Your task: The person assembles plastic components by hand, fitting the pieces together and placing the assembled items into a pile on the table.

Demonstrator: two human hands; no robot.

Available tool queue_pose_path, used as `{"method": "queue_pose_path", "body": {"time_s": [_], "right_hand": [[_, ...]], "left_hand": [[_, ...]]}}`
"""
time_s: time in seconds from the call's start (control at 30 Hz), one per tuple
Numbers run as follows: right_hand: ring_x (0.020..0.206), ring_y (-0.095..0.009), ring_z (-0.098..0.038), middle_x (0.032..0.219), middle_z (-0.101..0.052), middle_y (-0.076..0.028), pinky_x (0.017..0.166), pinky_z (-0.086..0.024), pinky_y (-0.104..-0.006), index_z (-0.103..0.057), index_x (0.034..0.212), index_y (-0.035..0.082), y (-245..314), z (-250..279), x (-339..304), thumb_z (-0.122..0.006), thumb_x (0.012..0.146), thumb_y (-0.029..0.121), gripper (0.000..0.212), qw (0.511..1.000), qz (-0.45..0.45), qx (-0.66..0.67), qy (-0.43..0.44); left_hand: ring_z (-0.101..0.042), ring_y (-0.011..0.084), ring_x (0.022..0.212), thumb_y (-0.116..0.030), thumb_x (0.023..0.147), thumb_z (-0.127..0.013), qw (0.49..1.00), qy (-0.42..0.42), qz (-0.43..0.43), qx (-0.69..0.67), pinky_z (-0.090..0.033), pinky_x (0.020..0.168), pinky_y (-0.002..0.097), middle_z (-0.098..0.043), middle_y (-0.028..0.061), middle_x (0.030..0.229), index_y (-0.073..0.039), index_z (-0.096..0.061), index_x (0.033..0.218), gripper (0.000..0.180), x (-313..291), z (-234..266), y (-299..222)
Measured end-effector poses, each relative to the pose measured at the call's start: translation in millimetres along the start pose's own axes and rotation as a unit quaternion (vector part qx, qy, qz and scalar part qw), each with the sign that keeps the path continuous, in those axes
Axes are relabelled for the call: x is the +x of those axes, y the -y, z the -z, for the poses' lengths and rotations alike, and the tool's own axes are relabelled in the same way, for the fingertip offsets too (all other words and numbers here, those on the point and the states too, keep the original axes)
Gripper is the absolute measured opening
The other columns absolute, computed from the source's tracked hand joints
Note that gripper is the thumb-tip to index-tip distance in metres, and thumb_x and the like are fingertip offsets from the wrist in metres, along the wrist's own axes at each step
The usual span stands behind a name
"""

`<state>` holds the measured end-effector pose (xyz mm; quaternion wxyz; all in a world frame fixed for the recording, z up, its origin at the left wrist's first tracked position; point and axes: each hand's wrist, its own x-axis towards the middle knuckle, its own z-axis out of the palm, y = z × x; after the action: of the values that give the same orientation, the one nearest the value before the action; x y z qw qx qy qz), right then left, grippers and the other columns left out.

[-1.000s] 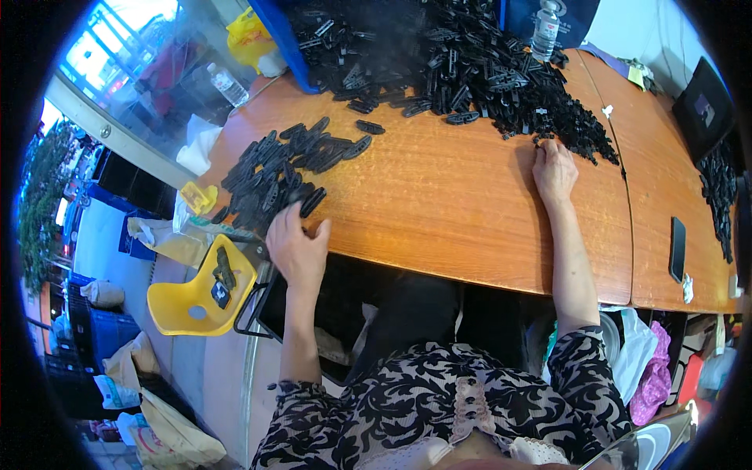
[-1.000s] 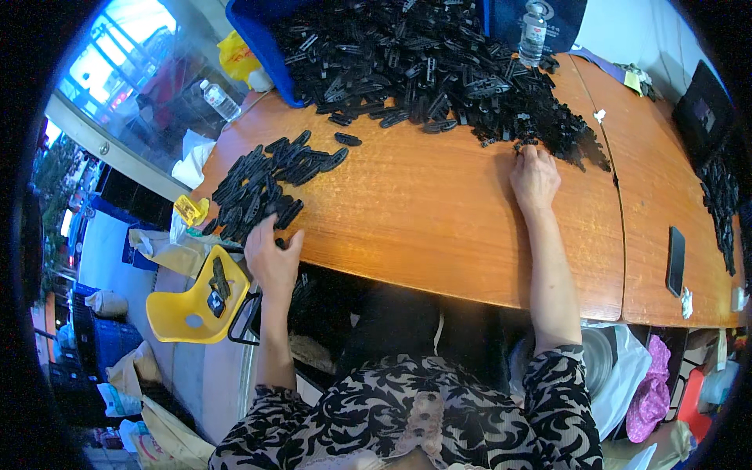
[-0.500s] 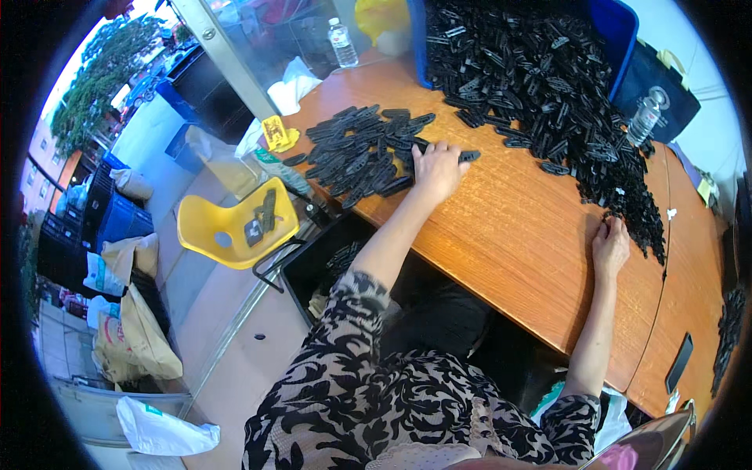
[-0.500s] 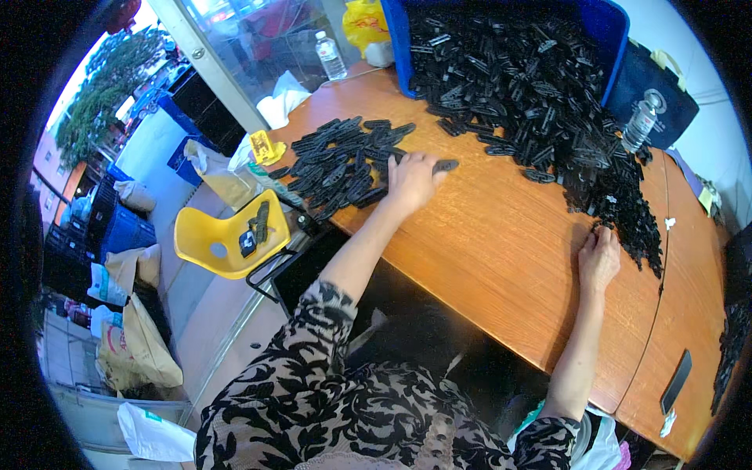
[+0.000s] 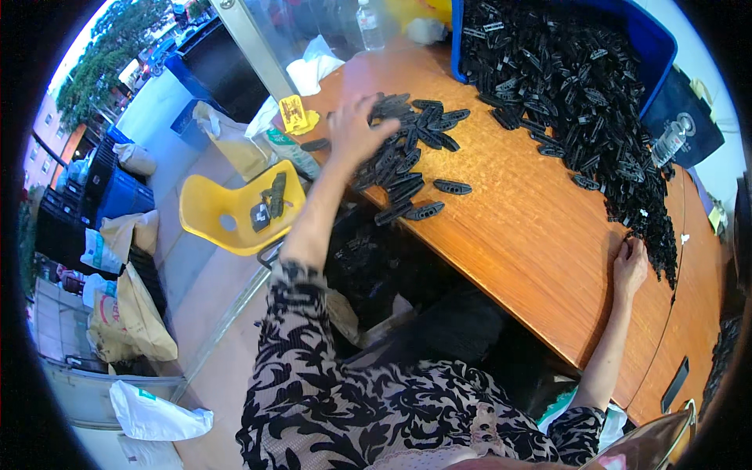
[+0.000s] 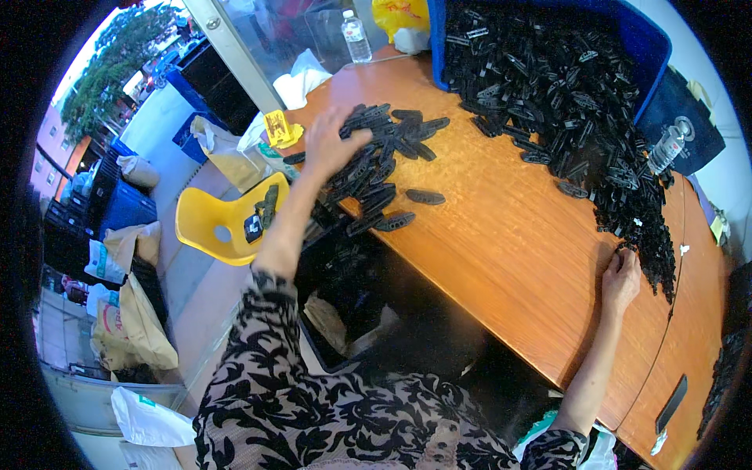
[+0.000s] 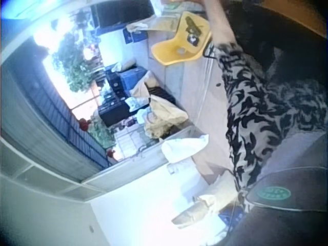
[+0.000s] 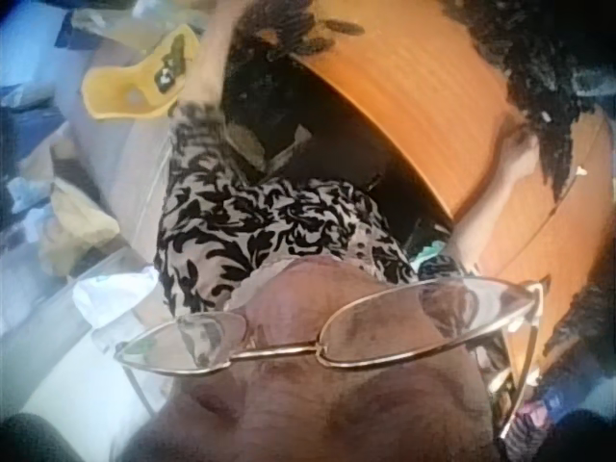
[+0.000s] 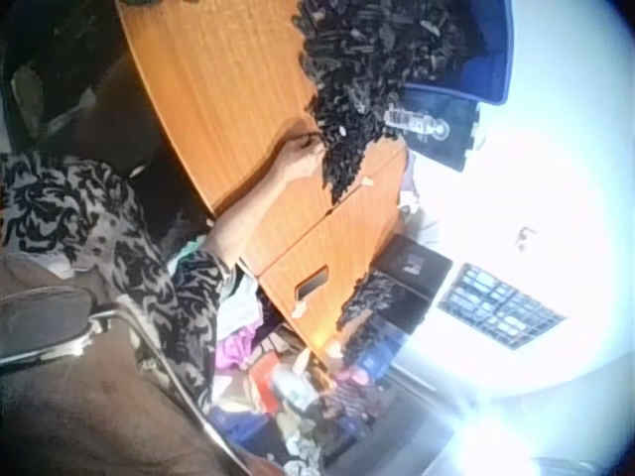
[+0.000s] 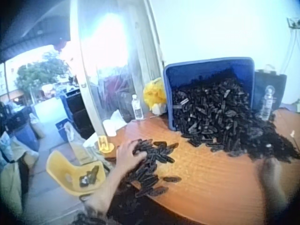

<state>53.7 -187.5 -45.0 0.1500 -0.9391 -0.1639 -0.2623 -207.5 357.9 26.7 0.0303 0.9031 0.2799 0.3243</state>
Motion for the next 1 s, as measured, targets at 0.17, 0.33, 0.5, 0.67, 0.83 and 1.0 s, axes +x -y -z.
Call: {"method": "queue_pose_path", "body": {"time_s": [0.17,0.33,0.5,0.67,0.83,1.0], "right_hand": [[0.093,-0.035,-0.067,0.104,-0.069,-0.014,0.077,-0.053,-0.0435,-0.063,0.111,0.006,-10.9,-19.3,11.5,-0.060,0.095,0.022,0.022,0.998,0.057,0.015,-0.029],[0.093,-0.034,-0.068,0.105,-0.070,-0.014,0.077,-0.054,-0.0428,-0.067,0.109,0.008,-10.1,-12.0,17.4,-0.060,0.095,0.024,0.023,0.999,0.032,-0.015,0.017],[0.089,-0.032,-0.069,0.102,-0.071,-0.012,0.078,-0.053,-0.0420,-0.068,0.108,0.011,-16.9,-11.7,16.7,-0.061,0.095,0.028,0.023,0.999,0.005,-0.020,0.025],[0.088,-0.032,-0.069,0.101,-0.071,-0.011,0.077,-0.053,-0.0418,-0.068,0.107,0.013,-6.9,-14.5,13.3,-0.063,0.093,0.027,0.021,1.000,0.010,0.003,0.011],[0.092,-0.034,-0.067,0.100,-0.070,-0.015,0.079,-0.053,-0.0430,-0.068,0.104,0.010,-18.2,-5.1,15.0,-0.063,0.091,0.022,0.018,1.000,0.021,0.012,-0.018],[0.089,-0.038,-0.066,0.095,-0.067,-0.019,0.078,-0.053,-0.0489,-0.066,0.093,0.007,7.3,-6.1,9.1,-0.060,0.090,0.016,0.011,0.997,0.052,0.038,-0.043]], "left_hand": [[-0.046,0.0324,0.137,-0.065,0.075,-0.070,0.982,0.146,0.017,-0.119,-0.027,0.115,0.0603,-0.055,0.0097,0.144,-0.031,-0.057,0.139,0.073,57.1,-29.1,116.3],[-0.066,0.0325,0.108,-0.050,0.083,-0.069,0.989,0.097,0.067,-0.090,-0.050,0.096,0.0402,-0.071,0.0173,0.114,-0.012,-0.072,0.118,0.052,35.8,-54.2,121.0],[-0.064,0.0355,0.112,-0.048,0.083,-0.069,0.985,0.085,0.133,-0.065,-0.049,0.098,0.0425,-0.070,0.0173,0.115,-0.011,-0.074,0.112,0.047,-30.4,-26.3,80.1],[-0.065,0.0348,0.105,-0.032,0.091,-0.065,0.982,0.024,0.143,-0.119,-0.049,0.093,0.0405,-0.071,0.0158,0.109,-0.006,-0.075,0.102,0.030,-104.6,16.4,53.2],[-0.066,0.0318,0.104,-0.020,0.093,-0.064,0.984,-0.074,0.095,-0.133,-0.050,0.092,0.0378,-0.071,0.0167,0.107,-0.001,-0.071,0.103,0.023,-140.9,45.0,8.4],[-0.066,0.0251,0.105,-0.003,0.090,-0.067,0.964,-0.077,0.008,-0.255,-0.049,0.095,0.0348,-0.071,0.0129,0.111,0.000,-0.070,0.106,0.017,-127.9,65.6,-113.4]]}}
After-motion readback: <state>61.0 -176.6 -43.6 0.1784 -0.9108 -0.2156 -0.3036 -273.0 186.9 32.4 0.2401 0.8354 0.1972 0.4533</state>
